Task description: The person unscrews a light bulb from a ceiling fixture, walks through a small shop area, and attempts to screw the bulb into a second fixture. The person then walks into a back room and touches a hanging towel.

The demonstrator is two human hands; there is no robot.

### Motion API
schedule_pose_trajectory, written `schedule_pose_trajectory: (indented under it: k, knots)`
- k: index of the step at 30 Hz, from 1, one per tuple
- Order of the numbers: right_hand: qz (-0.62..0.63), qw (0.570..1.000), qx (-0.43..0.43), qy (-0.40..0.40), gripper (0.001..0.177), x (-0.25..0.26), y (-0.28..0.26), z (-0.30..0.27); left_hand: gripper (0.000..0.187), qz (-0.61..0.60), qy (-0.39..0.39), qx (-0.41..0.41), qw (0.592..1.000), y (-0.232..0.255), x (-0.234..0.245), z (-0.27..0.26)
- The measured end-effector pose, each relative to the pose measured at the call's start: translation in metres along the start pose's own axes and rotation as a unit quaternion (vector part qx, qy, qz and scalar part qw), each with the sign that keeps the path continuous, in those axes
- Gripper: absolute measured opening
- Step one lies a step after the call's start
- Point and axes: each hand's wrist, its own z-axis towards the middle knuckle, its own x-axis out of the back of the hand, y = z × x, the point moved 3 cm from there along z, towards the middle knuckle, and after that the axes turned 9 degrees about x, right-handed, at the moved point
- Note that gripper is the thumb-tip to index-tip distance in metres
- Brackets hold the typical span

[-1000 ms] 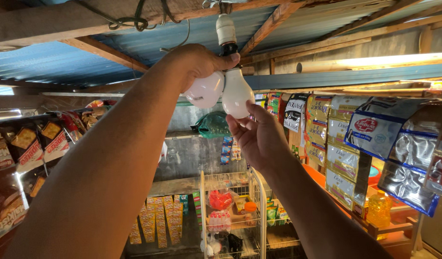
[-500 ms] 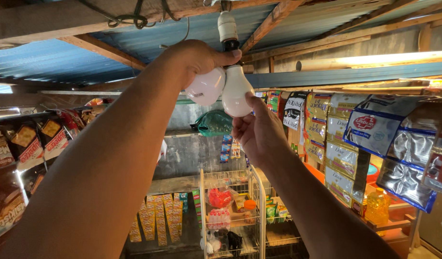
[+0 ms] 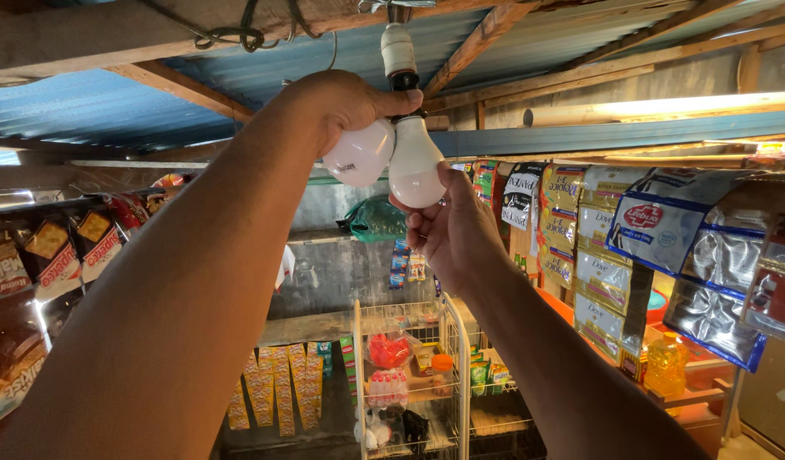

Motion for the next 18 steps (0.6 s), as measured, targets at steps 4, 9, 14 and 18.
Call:
schedule_pose_trajectory:
  k: [4,9,14,18]
  knots:
    - [0.011,1.0,-0.02,-0.002,0.046,0.002,0.002,0.001,0.077,0.019,0.034,-0.039,0.998,-0.004,-0.001,0.001]
    - [0.017,0.999,-0.03,-0.003,0.042,0.005,0.007,0.002,0.073,0.029,0.064,-0.038,0.997,-0.02,-0.004,0.002]
    - [0.015,0.999,-0.042,0.027,0.031,0.013,0.014,-0.013,0.048,-0.031,0.05,-0.112,0.992,-0.068,-0.004,-0.009]
    - [-0.023,0.999,-0.032,0.035,0.024,0.025,0.019,-0.037,0.044,-0.019,0.119,-0.172,0.978,-0.114,-0.025,-0.031]
